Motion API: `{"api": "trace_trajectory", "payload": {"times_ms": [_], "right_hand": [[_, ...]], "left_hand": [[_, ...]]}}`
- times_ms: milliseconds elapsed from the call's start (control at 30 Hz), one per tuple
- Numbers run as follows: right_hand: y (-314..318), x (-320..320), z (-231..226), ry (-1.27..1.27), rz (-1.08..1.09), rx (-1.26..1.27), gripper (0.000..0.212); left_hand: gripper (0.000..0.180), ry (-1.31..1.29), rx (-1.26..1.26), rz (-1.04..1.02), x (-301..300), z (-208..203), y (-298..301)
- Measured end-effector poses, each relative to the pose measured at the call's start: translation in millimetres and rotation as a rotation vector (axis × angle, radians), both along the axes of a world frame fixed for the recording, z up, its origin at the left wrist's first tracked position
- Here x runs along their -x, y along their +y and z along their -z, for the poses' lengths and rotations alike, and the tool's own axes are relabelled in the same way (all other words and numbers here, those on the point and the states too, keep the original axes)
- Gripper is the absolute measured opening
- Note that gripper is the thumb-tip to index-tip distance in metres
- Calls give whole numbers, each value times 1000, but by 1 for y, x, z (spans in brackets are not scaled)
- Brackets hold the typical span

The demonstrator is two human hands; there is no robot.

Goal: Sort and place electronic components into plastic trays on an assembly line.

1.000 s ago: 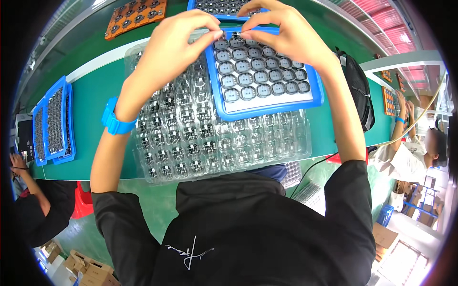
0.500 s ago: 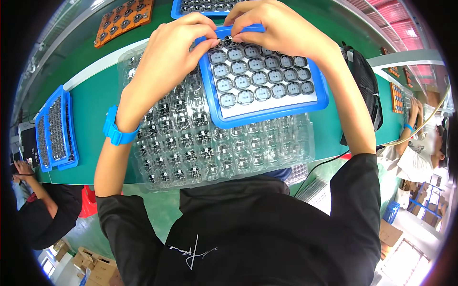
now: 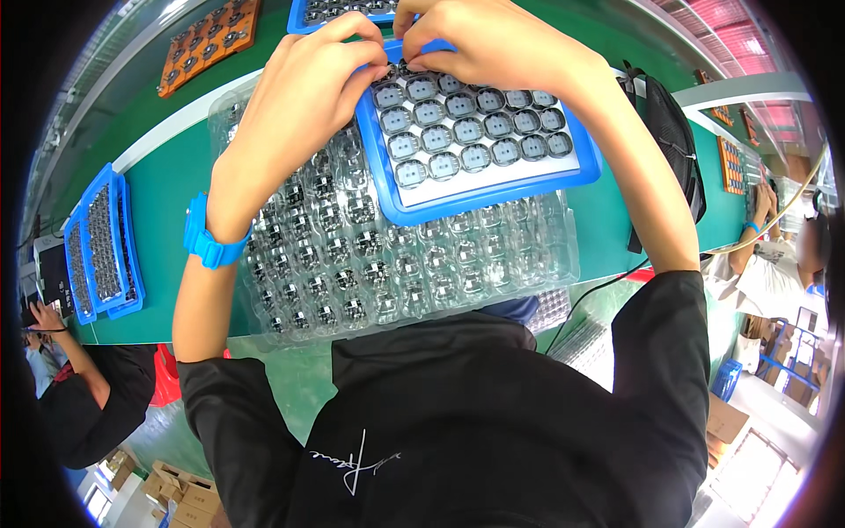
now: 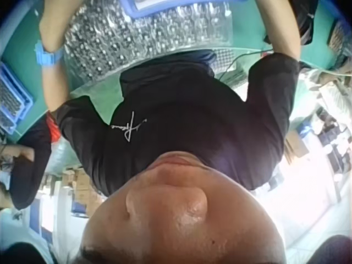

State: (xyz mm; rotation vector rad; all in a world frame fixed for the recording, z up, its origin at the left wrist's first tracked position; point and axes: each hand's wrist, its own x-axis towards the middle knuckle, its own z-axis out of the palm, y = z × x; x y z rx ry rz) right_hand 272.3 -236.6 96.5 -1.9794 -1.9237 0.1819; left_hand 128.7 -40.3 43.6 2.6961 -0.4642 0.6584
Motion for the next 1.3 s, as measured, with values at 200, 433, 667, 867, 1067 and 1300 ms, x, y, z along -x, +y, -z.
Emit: {"api": "trace_trajectory", "payload": {"times_ms": [200, 433, 667, 867, 1067, 1300], "right_hand": [[-2, 2, 10, -32, 6, -77, 11], [-4, 5, 16, -56, 28, -124, 11], [-8, 32, 3, -96, 92, -69, 14], [-28, 117, 23, -37, 104, -307, 23], [-15, 139, 57, -48, 58, -213, 15], [-16, 128, 48, 65, 67, -364, 12]], "left_hand": [[10, -51, -76, -15, 1, 6, 0], [11, 28, -202, -53, 0, 3, -2], [19, 173, -220, -148, 24, -41, -23], [19, 340, 227, -132, 123, -26, -13], [20, 464, 243, -299, 150, -6, -36], [9, 302, 109, -294, 137, -15, -38]]}}
